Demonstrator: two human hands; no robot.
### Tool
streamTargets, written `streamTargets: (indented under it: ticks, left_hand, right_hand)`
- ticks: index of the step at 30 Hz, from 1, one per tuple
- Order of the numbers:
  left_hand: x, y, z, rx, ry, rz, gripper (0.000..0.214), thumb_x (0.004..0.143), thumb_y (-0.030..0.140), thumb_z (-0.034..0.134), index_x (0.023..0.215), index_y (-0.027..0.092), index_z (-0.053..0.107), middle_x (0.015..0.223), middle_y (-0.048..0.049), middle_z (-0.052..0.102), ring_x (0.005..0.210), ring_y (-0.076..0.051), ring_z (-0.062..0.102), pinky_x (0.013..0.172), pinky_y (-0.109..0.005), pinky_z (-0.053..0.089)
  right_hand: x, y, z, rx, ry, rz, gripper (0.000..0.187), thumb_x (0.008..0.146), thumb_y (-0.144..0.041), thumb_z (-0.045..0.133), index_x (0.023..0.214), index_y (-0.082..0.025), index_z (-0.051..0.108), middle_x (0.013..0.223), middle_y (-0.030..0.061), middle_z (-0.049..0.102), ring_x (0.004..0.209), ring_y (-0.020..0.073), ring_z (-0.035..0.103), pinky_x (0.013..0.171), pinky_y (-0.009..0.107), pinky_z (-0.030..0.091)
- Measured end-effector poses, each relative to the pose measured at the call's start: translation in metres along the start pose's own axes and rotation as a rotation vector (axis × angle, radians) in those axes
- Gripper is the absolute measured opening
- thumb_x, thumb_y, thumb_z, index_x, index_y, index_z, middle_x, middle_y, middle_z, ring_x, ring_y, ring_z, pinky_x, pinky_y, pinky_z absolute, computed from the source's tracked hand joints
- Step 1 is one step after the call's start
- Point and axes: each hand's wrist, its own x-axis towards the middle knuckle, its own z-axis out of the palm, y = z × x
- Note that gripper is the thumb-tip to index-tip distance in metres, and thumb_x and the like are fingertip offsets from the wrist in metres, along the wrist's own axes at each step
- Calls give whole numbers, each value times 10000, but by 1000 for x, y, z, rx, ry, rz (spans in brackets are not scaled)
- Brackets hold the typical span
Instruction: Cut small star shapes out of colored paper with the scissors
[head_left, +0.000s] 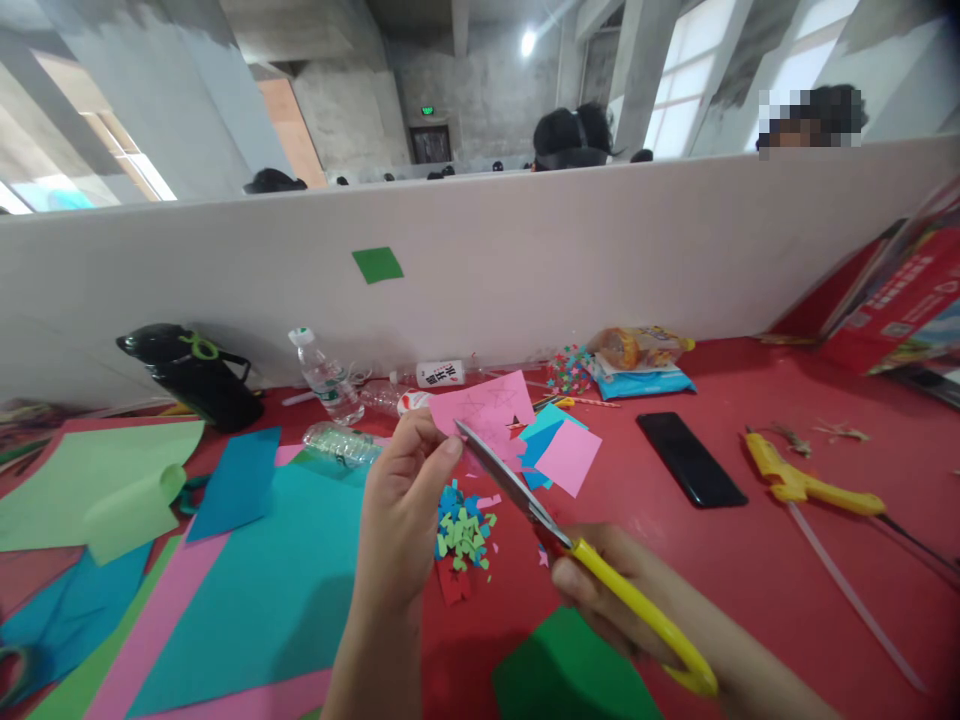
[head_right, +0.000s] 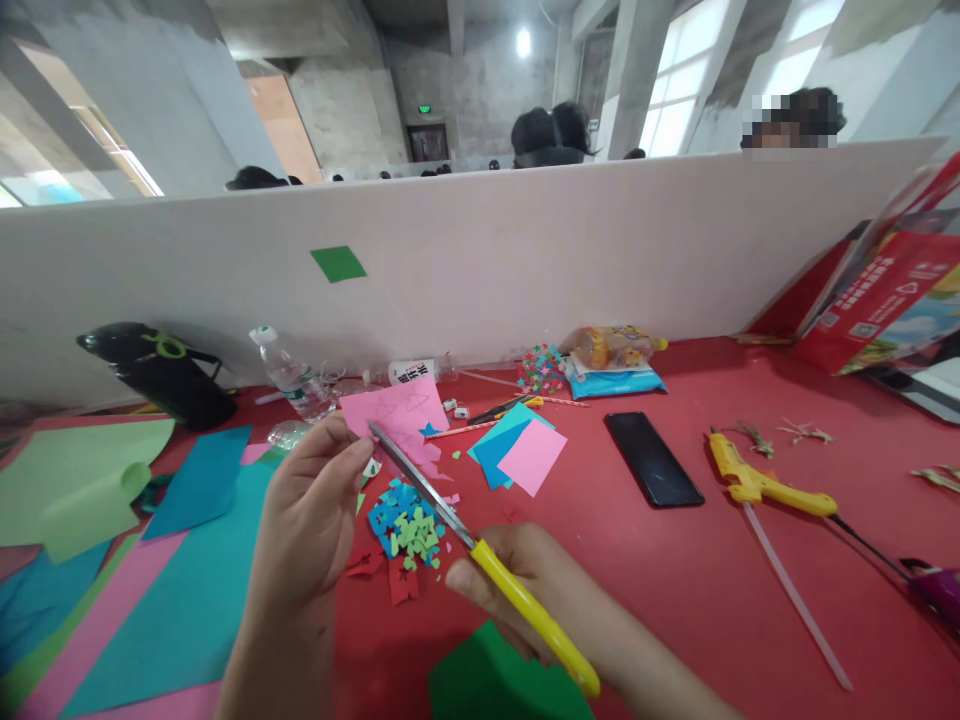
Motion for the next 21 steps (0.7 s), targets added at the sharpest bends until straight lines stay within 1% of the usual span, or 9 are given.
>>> streamTargets:
  ticks: [4,7,10,11,14,16,19,21]
  left_hand:
    - [0,1,-3,5,18,-20,93,841,180,609,755,212,629,738,12,560,716,-127,505,684,-262,430]
    - [1,1,-6,28,-14,-57,112,839,181,603,730,205,607,730,5,560,702,-131,503,666,-265,427]
    - [2,1,-8,34,-36,-88,124,840,189,606,717,203,596,708,10,546,686,-127,500,658,-258,425]
    - [2,1,-9,31,-47,-101,111,843,197,605,732,203,603,715,8,550,697,-129,507,670,-260,430]
    - [2,-1,-8,13,-71,-145,87,866,226,595,786,202,619,765,-2,575,744,-135,530,711,-269,443]
    - [1,-3,-6,-15,-54,-149,90,877,242,593,797,204,612,780,0,574,757,-132,530,721,-266,444]
    - [-1,-6,0,-50,-27,-151,103,875,267,607,795,204,589,796,0,568,779,-137,530,727,-266,446]
    - [-3,-8,4,-72,-7,-162,124,870,278,619,783,206,567,792,5,557,767,-131,518,709,-256,439]
  right_hand:
    - [-2,-2,-2,7,-38,-36,629,755,-841,445,671,-220,386,400,-111,330,324,44,275,328,170,201]
    - [-2,-1,-1,10,18,-60,621,749,-829,479,672,-223,368,422,-110,330,347,40,264,344,180,188]
    - [-1,0,-3,-65,68,-94,616,755,-816,498,669,-222,357,462,-93,351,397,45,288,374,190,185]
    - [-1,-1,-4,-83,65,-91,618,753,-817,500,669,-220,362,470,-88,358,406,48,298,378,191,190]
    - [-1,-3,-5,-69,42,-23,646,710,-851,502,685,-214,395,472,-88,362,400,53,307,371,189,215]
    - [-1,-6,-2,-37,39,3,667,687,-876,484,693,-214,407,457,-96,348,381,52,293,358,185,222]
    - [-1,-7,5,-28,67,-15,680,698,-898,414,679,-219,388,453,-93,342,381,53,289,355,177,222]
    - [1,-4,9,-33,72,-7,705,675,-930,363,684,-225,381,445,-89,347,370,59,299,349,180,233]
